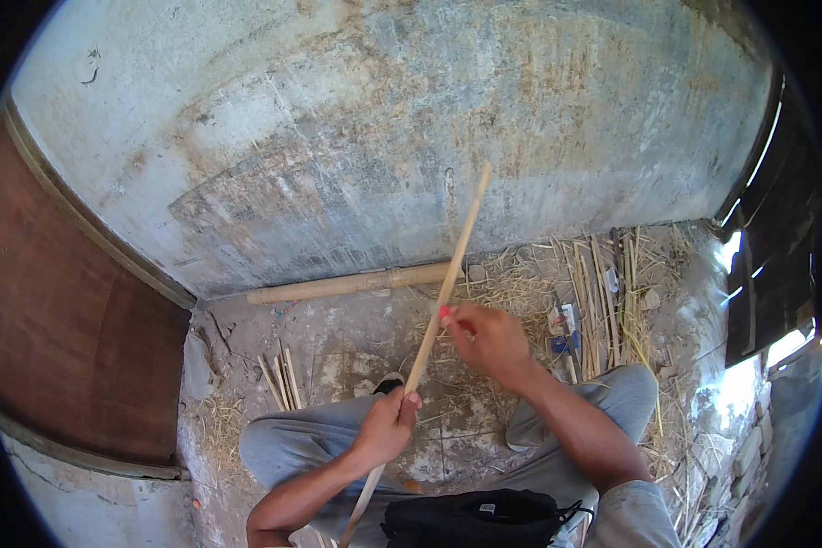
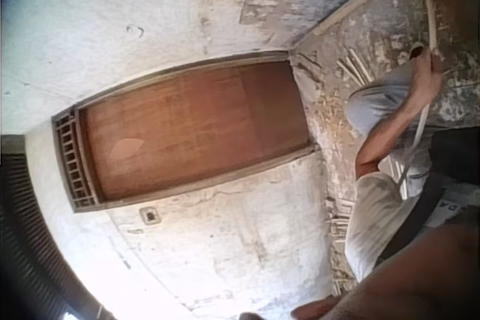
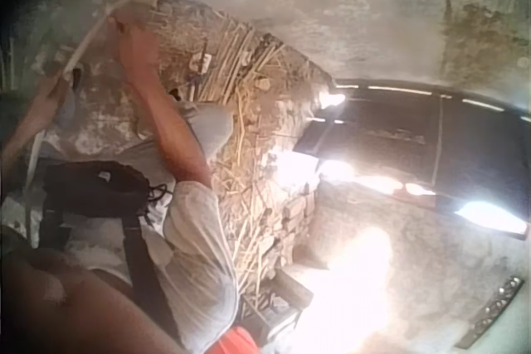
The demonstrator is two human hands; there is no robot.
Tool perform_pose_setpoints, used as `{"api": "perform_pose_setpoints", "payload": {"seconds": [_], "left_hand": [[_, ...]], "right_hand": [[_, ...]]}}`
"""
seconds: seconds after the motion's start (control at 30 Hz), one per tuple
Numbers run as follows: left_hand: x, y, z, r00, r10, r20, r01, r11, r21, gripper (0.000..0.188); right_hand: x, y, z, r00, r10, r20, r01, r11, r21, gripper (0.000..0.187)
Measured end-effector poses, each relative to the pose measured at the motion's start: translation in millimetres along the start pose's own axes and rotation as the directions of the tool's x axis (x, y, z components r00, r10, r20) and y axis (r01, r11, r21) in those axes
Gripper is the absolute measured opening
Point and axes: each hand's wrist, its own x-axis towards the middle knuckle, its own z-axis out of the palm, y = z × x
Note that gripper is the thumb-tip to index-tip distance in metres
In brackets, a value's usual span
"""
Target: The person shaves a bamboo stick using a utility knife.
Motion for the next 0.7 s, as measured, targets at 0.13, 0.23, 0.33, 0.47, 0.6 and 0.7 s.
{"api": "perform_pose_setpoints", "payload": {"seconds": [0.13, 0.23, 0.33, 0.47, 0.6, 0.7], "left_hand": [[-13.3, 5.0, -0.5, 0.999, -0.019, 0.048, 0.018, 1.000, 0.016, 0.030], [-13.7, 9.5, -3.7, 0.999, -0.016, 0.044, 0.015, 0.999, 0.039, 0.029], [-14.8, 17.7, -7.5, 0.999, -0.030, 0.037, 0.028, 0.999, 0.042, 0.028], [-24.0, 13.6, -11.8, 1.000, -0.017, 0.017, 0.016, 0.998, 0.067, 0.027], [-41.2, 5.7, -20.6, 0.999, -0.051, 0.017, 0.050, 0.998, 0.031, 0.027], [-57.1, 2.1, -23.4, 0.996, -0.092, 0.020, 0.091, 0.996, 0.017, 0.027]], "right_hand": [[24.7, 8.2, -25.3, 0.974, 0.220, 0.058, -0.210, 0.968, -0.141, 0.018], [25.0, 7.1, -26.5, 0.979, 0.204, 0.007, -0.203, 0.976, -0.075, 0.020], [27.1, 2.5, -27.7, 0.976, 0.219, 0.011, -0.218, 0.974, -0.054, 0.021], [27.2, 1.7, -24.0, 0.987, 0.161, -0.019, -0.162, 0.986, -0.035, 0.021], [25.4, -9.1, -22.5, 0.996, 0.081, 0.024, -0.081, 0.997, -0.002, 0.020], [18.2, -5.9, -14.9, 0.998, 0.045, 0.044, -0.043, 0.997, -0.058, 0.019]]}}
